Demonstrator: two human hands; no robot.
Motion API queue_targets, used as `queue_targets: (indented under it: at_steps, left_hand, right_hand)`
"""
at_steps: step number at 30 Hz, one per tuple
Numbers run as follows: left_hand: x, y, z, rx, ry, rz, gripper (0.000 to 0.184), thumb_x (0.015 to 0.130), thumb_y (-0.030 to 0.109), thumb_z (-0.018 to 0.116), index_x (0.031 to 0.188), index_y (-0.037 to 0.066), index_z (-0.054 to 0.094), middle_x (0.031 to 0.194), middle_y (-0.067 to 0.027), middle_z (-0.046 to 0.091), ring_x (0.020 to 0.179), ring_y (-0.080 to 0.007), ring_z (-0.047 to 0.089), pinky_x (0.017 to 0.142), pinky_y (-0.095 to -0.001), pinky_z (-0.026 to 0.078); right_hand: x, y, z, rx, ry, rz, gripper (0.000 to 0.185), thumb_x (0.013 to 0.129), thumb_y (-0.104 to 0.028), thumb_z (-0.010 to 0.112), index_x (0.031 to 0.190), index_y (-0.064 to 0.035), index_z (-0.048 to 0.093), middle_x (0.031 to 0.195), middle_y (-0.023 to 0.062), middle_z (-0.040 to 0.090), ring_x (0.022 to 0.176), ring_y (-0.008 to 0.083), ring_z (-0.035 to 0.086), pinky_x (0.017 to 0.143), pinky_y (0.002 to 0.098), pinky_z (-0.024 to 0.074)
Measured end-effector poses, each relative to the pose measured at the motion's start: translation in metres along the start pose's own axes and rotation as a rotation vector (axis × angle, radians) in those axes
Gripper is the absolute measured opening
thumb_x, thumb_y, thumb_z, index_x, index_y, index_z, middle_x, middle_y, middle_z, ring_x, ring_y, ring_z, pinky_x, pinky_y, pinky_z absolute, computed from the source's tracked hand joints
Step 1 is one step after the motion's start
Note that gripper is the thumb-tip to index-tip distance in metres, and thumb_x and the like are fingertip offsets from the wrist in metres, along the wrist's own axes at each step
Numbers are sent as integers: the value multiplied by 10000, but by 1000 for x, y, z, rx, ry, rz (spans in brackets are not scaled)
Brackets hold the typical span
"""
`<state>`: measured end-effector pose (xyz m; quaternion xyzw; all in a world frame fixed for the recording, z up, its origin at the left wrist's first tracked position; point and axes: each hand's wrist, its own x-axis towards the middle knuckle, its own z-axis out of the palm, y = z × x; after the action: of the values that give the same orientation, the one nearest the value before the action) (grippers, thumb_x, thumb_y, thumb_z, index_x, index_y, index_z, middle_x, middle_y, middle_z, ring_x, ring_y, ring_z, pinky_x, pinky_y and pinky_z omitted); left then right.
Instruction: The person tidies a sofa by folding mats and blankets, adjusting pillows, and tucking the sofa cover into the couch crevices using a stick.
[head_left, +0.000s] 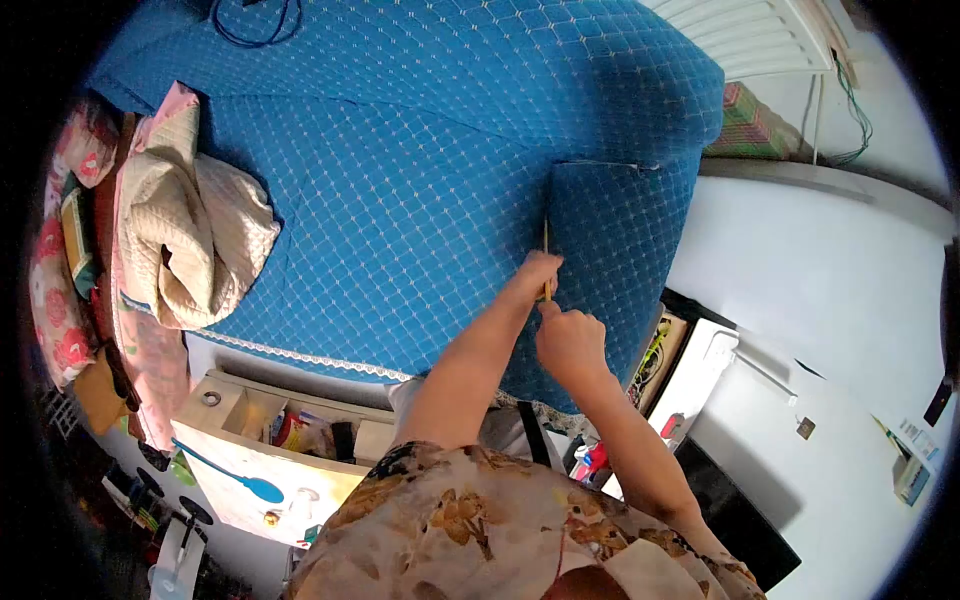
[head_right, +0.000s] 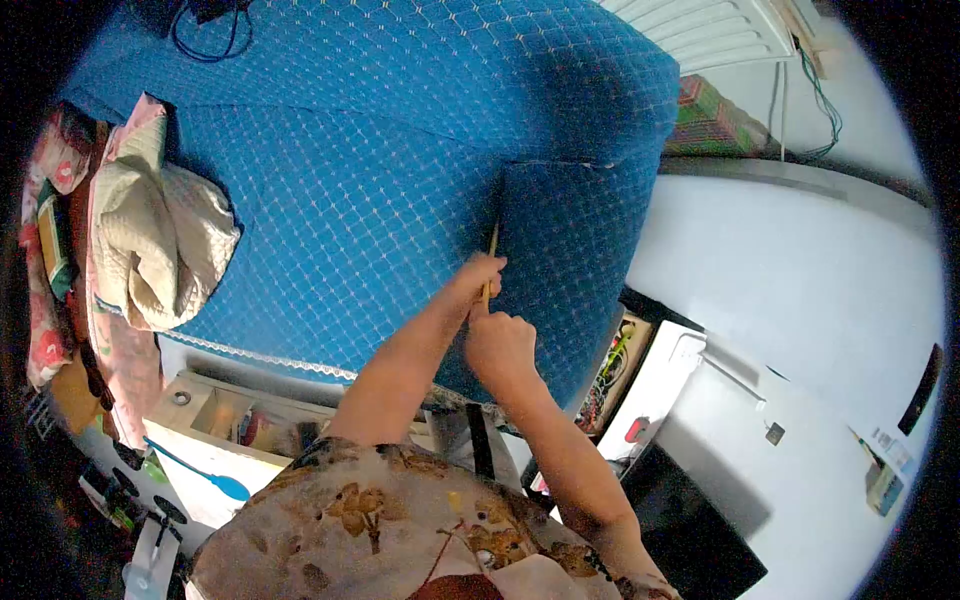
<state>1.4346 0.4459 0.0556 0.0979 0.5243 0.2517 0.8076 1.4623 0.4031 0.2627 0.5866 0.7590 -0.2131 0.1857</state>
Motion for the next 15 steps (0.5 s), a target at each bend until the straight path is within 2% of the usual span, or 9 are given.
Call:
queue_targets:
  at_steps: [3, 7, 10, 11, 14, 15]
  left_hand:
    - [16, 22, 5, -58, 6, 16, 387, 836, 215, 550, 525, -15, 540, 487, -147, 552, 396, -271, 536, 382, -394, 415]
    - [72, 26, -9, 85, 5, 120, 318, 816, 169, 532, 567, -28, 559, 496, -159, 564, 411, -279, 563, 394, -392, 437]
    - [84, 33, 21, 144, 149, 3, 267, 794, 138, 516, 604, -39, 579, 513, -164, 578, 442, -280, 587, 433, -382, 473]
    - [77, 39, 25, 216, 163, 1, 251, 785, 128, 514, 613, -41, 585, 513, -164, 578, 451, -281, 593, 441, -378, 481]
    - [66, 48, 33, 423, 214, -7, 226, 768, 94, 504, 611, -33, 607, 546, -160, 600, 506, -279, 622, 494, -370, 513]
    - [69, 50, 28, 739, 74, 113, 239, 771, 98, 497, 603, -25, 613, 565, -151, 611, 524, -269, 628, 514, -365, 518]
  right_hand:
    - [2, -9, -12, -62, -6, 1, 226, 762, -90, 507, 971, -49, 580, 619, 168, 604, 568, 340, 607, 526, 452, 476]
    - [37, 8, 1, -54, 61, 6, 245, 767, -98, 518, 1000, -55, 576, 611, 162, 603, 564, 335, 605, 528, 447, 475]
    - [40, 24, 1, -30, 61, 57, 169, 773, -96, 490, 925, -45, 545, 639, 173, 613, 606, 354, 617, 552, 464, 480]
    - [37, 26, 0, -9, 53, 84, 134, 775, -93, 475, 884, -38, 530, 653, 179, 619, 627, 363, 624, 564, 473, 483]
    - [35, 31, 3, 19, 56, 114, 138, 779, -102, 478, 899, -53, 526, 666, 181, 621, 632, 370, 622, 568, 486, 478]
    - [37, 30, 5, 26, 72, 116, 177, 767, -95, 500, 935, -57, 542, 653, 180, 615, 611, 362, 616, 559, 478, 478]
